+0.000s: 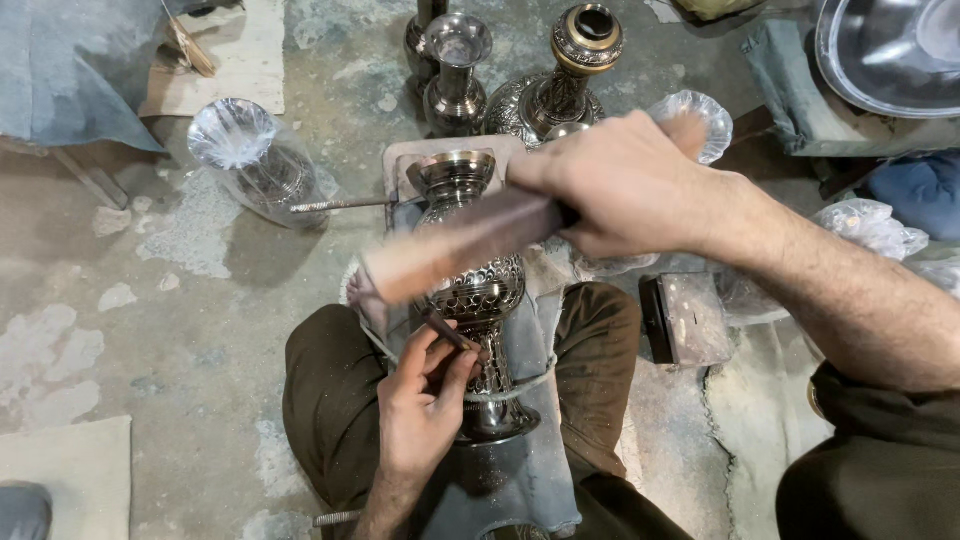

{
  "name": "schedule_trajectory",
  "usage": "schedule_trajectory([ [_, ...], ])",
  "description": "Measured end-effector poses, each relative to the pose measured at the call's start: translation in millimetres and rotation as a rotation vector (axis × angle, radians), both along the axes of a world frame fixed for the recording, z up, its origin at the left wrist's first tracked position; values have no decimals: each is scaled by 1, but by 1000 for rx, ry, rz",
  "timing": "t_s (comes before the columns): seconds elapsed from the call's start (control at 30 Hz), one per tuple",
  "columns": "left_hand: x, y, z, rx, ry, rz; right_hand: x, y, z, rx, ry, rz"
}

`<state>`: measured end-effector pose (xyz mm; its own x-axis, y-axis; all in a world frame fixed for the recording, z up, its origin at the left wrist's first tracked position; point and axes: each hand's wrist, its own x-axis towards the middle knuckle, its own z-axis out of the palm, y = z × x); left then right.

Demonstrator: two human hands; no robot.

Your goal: The person sits on the floor and uses a hammer and chisel to engrave intricate patterns onto a metal vase. They hold the vase steady with one hand while striking the chisel with the other to create detailed designs.

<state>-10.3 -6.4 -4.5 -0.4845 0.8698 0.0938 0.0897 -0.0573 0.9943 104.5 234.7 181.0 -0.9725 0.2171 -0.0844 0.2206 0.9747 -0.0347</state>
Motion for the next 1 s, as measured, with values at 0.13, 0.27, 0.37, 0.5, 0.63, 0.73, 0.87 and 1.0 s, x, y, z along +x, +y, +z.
schedule_trajectory([
  [0.13,-1,1,3,-42,-111,-15,2,-1,-5,-144,88,-40],
  [0.27,-2,1,6,-62,-78,-30,8,7,-8,-263,110,-129],
  [0.37,-4,2,6,-80,-78,-42,8,9,-14,-38,30,-48],
  [0.5,-6,3,7,4,-83,-94,8,11,-16,-299,226,-34],
  [0.63,-9,5,7,-86,-76,-102,9,11,-15,41,-73,-83],
  [0.73,-8,5,9,-5,-120,-115,9,11,-16,-148,67,-102],
  [0.87,-10,5,12,-85,-114,-105,8,11,-21,-50,-20,-129],
  [1.0,-11,4,13,-68,-148,-129,11,9,-28,-387,174,-153],
])
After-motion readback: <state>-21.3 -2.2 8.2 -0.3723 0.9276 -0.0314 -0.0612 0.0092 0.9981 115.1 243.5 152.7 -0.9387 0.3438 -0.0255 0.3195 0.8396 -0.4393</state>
